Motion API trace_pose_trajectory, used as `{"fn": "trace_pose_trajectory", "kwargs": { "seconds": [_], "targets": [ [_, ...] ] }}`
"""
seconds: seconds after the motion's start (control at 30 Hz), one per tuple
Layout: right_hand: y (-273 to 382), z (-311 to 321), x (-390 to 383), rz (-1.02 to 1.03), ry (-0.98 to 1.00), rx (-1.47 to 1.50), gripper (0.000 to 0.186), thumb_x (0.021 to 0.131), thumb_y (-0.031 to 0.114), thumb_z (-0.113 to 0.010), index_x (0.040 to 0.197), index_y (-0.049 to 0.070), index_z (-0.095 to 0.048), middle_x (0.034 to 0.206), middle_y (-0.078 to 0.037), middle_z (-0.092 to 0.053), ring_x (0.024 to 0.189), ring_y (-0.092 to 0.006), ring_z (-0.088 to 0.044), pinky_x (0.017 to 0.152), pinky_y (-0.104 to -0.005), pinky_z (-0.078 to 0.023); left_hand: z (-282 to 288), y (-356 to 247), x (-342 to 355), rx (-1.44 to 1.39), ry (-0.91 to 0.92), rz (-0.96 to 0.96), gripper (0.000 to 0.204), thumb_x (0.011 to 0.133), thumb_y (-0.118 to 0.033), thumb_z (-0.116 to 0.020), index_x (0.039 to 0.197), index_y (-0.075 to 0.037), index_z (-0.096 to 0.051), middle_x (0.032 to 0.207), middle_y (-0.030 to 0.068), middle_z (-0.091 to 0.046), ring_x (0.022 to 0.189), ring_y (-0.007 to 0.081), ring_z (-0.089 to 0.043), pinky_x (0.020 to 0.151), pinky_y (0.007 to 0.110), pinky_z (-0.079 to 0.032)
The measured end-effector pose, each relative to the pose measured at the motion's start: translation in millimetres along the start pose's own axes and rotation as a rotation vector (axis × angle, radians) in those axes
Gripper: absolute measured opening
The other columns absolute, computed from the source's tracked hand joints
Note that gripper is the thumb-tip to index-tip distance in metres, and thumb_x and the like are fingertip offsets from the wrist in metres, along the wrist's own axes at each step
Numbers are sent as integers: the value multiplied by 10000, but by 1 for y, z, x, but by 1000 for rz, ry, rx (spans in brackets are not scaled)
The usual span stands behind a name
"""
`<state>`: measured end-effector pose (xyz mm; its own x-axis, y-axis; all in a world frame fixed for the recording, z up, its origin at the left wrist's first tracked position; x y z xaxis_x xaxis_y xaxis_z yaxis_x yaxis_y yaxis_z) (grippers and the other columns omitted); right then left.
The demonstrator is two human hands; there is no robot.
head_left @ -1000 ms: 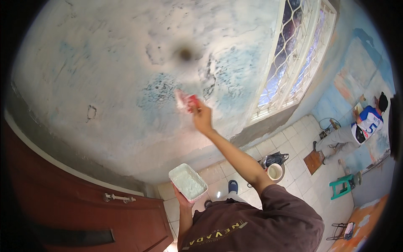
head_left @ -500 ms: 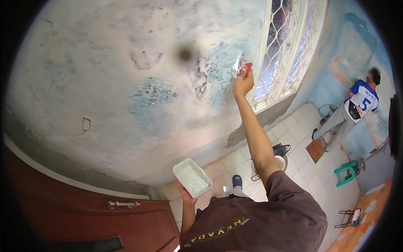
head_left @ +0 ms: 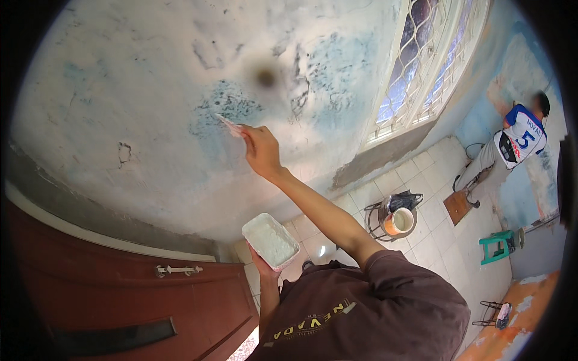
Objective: The person applies a white substance from a container to a wall using a putty knife, then uses the knife to scrape and level the substance on the wall surface.
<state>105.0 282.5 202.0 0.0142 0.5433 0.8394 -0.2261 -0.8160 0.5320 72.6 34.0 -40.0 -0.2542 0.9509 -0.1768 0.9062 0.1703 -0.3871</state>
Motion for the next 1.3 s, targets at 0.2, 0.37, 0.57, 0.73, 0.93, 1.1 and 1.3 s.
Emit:
{"fn": "trace_pose_trajectory", "kwargs": {
  "seconds": [0.2, 0.37, 0.57, 0.73, 0.93, 1.1, 1.3],
  "targets": [
    [-138, 101, -45, -562, -339, 207, 344, 1115, 305, -611, 1186, -5, -744, 914, -70, -749, 801, -132, -694, 735, -300, -545, 16, -4, -3, -26, -43, 45, 751, 1055, -681, -440, 1593, -157, -453, 1515, 120, -588, 1346, 371, -610, 1091, 624, -534],
    [-239, 225, -1, -460, -614, -269, 288, 1081, 252, -631, 1108, -23, -711, 908, -115, -754, 802, -221, -720, 730, -394, -546, 18, -1, 9, -11, -47, 41, 798, 1027, -729, -460, 1602, -174, -440, 1527, 113, -578, 1351, 373, -604, 1078, 640, -539],
    [-202, 163, 45, -558, -605, -321, 270, 1060, 168, -602, 1220, -17, -714, 1056, -233, -769, 889, -414, -734, 803, -479, -561, 7, -13, 5, -33, -25, -44, 863, 1001, -797, -429, 1616, -191, -417, 1540, 98, -565, 1364, 343, -596, 1072, 617, -547],
    [-102, 73, 41, -241, -588, -313, 309, 1029, 88, -612, 1309, 5, -717, 1137, -204, -755, 1001, -403, -687, 888, -462, -526, 4, -26, -2, -16, -30, -132, 858, 1007, -798, -409, 1620, -197, -412, 1541, 97, -565, 1371, 331, -593, 1082, 600, -546],
    [-8, 4, 15, -19, -383, -139, 299, 989, 11, -635, 1273, 27, -729, 996, -169, -724, 898, -364, -659, 812, -454, -524, 6, -25, -9, -48, 38, -155, 825, 1024, -768, -418, 1614, -192, -420, 1543, 96, -564, 1363, 336, -601, 1080, 601, -552],
    [-10, -15, -17, -118, -47, 87, 275, 990, -4, -649, 1255, 1, -722, 981, -180, -732, 846, -327, -688, 781, -394, -546, -5, -13, -2, -127, 83, -68, 822, 1016, -757, -458, 1608, -188, -429, 1549, 97, -560, 1362, 345, -601, 1086, 614, -546],
    [-119, 74, -44, -592, -286, 261, 375, 1111, 331, -622, 1262, 7, -735, 954, -44, -751, 840, -117, -685, 765, -295, -546, -5, -7, 1, -149, 48, -50, 841, 1011, -759, -471, 1624, -188, -404, 1558, 97, -552, 1380, 350, -587, 1092, 619, -539]
  ]
}}
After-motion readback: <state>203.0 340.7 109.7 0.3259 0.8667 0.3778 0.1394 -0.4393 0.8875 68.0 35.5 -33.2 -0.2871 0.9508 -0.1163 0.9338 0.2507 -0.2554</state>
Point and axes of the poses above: each hand's wrist, its own x-axis towards the middle knuckle, its own z-axis out of the back of the hand, y = z × x, the point moved 5 cm from there along x, towards the middle knuckle
